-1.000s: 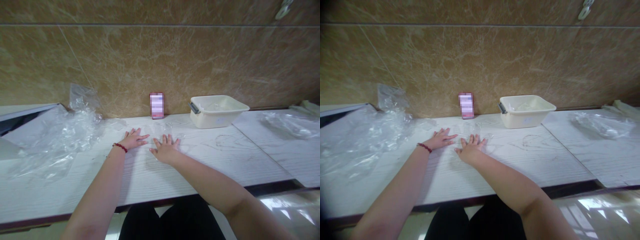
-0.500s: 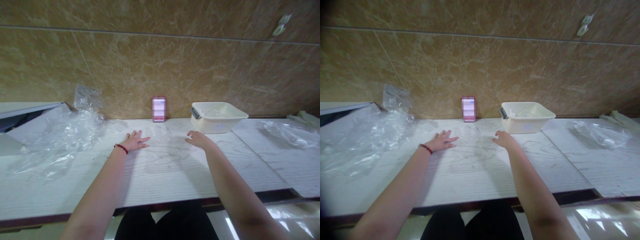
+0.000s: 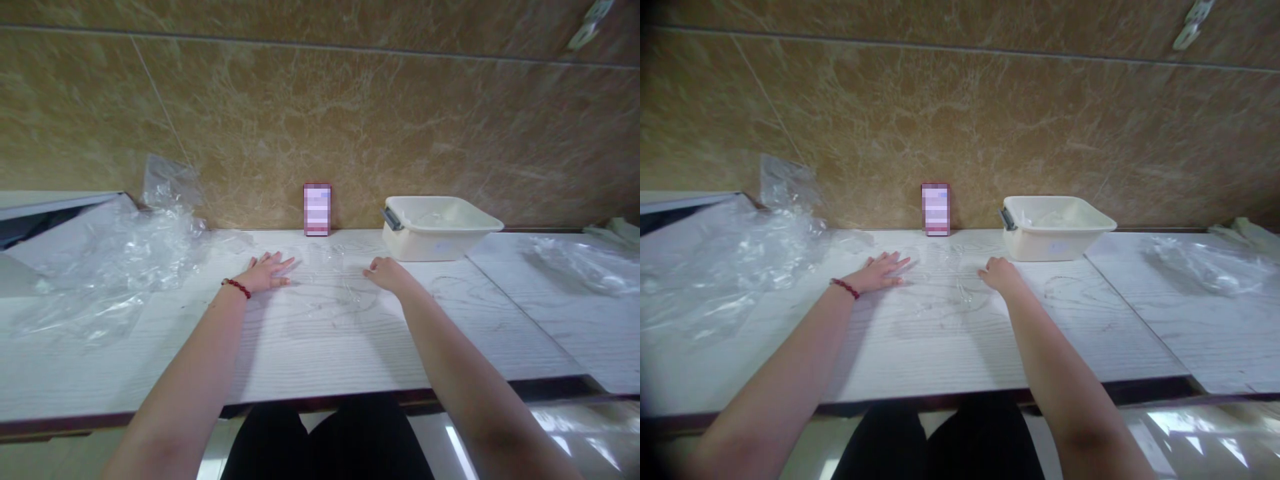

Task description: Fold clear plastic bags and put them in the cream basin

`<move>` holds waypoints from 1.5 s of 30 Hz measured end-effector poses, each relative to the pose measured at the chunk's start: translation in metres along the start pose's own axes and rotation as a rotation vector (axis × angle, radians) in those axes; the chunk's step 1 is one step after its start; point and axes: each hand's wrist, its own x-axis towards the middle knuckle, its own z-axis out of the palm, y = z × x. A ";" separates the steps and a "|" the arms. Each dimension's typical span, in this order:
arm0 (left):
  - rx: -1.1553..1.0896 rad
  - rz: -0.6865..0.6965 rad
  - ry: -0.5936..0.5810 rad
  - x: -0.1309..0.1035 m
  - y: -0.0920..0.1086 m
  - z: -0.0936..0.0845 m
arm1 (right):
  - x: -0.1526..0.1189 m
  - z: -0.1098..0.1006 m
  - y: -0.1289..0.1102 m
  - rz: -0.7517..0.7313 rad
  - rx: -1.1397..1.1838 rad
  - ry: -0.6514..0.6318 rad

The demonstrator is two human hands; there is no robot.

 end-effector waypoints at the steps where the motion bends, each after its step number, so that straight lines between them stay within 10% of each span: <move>1: -0.003 -0.004 0.021 0.000 0.000 0.000 | 0.000 0.004 -0.003 0.012 0.003 0.018; 9: 0.043 0.159 0.412 -0.002 0.045 -0.005 | -0.003 0.007 -0.019 -0.055 0.101 0.075; 17: 0.054 0.568 0.255 -0.010 0.109 0.013 | -0.011 -0.002 -0.029 -0.043 0.272 0.142; 27: 0.038 0.597 0.173 -0.007 0.114 0.018 | -0.017 -0.006 -0.029 -0.246 0.479 0.271; 36: -0.276 0.375 0.500 -0.006 0.112 0.012 | -0.031 -0.009 -0.045 -0.418 0.483 0.206; 45: -0.353 0.399 0.395 -0.006 0.113 0.007 | -0.034 -0.004 -0.052 -0.475 0.413 0.127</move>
